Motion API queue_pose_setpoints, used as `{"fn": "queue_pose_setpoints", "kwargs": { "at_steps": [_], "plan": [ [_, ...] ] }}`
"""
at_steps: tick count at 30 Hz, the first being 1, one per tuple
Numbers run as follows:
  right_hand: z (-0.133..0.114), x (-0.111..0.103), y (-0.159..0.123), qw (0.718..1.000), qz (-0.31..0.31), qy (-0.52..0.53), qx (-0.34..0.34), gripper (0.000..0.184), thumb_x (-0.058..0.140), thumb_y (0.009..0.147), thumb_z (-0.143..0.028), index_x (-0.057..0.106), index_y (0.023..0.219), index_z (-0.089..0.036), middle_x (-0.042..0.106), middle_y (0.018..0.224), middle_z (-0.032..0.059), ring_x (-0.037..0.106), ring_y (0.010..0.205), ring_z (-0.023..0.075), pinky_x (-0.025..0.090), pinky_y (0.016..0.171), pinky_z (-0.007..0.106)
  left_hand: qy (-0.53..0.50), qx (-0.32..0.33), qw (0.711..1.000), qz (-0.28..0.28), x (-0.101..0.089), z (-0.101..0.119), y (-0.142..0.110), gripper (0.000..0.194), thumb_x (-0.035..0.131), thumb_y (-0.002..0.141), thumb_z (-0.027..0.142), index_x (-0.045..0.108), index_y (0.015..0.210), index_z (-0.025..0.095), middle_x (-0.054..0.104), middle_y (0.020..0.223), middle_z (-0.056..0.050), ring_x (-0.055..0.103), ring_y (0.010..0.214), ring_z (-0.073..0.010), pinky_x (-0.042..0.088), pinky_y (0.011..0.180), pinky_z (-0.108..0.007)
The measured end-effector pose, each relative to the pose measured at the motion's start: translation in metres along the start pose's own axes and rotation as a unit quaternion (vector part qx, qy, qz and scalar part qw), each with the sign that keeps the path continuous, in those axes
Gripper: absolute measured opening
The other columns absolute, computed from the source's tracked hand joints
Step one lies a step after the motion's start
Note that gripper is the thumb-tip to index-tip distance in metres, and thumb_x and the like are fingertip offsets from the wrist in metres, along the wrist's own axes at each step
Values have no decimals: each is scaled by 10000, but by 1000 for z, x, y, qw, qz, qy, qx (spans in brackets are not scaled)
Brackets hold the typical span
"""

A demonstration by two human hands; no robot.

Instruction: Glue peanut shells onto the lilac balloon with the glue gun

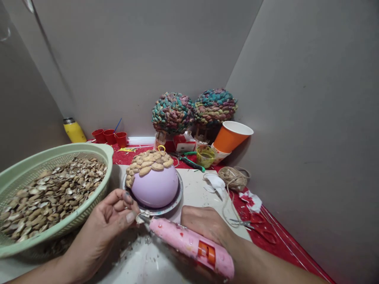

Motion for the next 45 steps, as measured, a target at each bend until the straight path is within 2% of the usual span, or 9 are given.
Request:
{"fn": "queue_pose_setpoints", "kwargs": {
  "at_steps": [7, 11, 17, 27, 33, 37, 45],
  "plan": [
    [-1, 2, 0, 1000, -14, 6, -18, 332, 359, 954, -363, 397, 661, -211, 466, 598, -4, 430, 556, 140, 312, 517, 277, -80, -79, 992, -58, 6, -12, 2, 228, 687, 827, 138, 577, 1009, 219, 609, 942, -17, 581, 858, -142, 481, 834, -310],
    [0, 0, -2, 999, 23, -14, -45, 364, 368, 947, -408, 333, 636, -221, 419, 571, -26, 364, 514, 125, 252, 477, 285, -76, -103, 989, -71, 9, -12, 0, 259, 714, 805, 147, 578, 1018, 204, 597, 937, -23, 593, 899, -165, 476, 844, -319],
    [10, 8, -11, 998, 26, -28, -53, 343, 423, 906, -434, 357, 643, -224, 427, 581, -25, 375, 524, 131, 268, 486, 294, -71, -111, 988, -76, 12, -12, -1, 306, 750, 770, 165, 582, 1023, 203, 580, 888, -14, 600, 893, -182, 470, 824, -320],
    [4, 6, -6, 998, 10, -39, -56, 320, 415, 895, -382, 273, 654, -225, 381, 578, -35, 321, 518, 126, 214, 469, 293, -75, -106, 987, -94, 12, -12, 2, 325, 741, 761, 138, 587, 1044, 186, 623, 913, -37, 597, 851, -162, 459, 811, -300],
    [1, 2, -6, 997, 18, -40, -63, 370, 331, 966, -409, 293, 644, -230, 402, 567, -26, 335, 507, 131, 236, 464, 300, -83, -107, 988, -81, 9, -13, 3, 335, 758, 744, 122, 599, 1032, 183, 632, 888, -22, 586, 791, -123, 464, 765, -259],
    [4, 1, -8, 996, 25, -52, -64, 363, 356, 961, -412, 311, 651, -229, 413, 576, -23, 362, 521, 137, 240, 477, 307, -91, -104, 988, -68, 6, -13, 5, 310, 743, 752, 88, 601, 1011, 184, 638, 866, -14, 592, 781, -112, 471, 766, -251],
    [1, 0, -5, 996, 23, -73, -50, 288, 385, 912, -316, 278, 658, -232, 385, 586, -25, 323, 523, 138, 230, 483, 301, -76, -110, 989, -63, 4, -19, 6, 307, 742, 753, 84, 591, 1004, 175, 640, 875, -23, 600, 787, -122, 470, 782, -268]
  ]
}}
Point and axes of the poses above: each hand's wrist, its own y-axis towards the middle knuckle, its own x-axis out of the palm, z = x × y, the point moved 9 cm from there along y, towards the middle knuckle
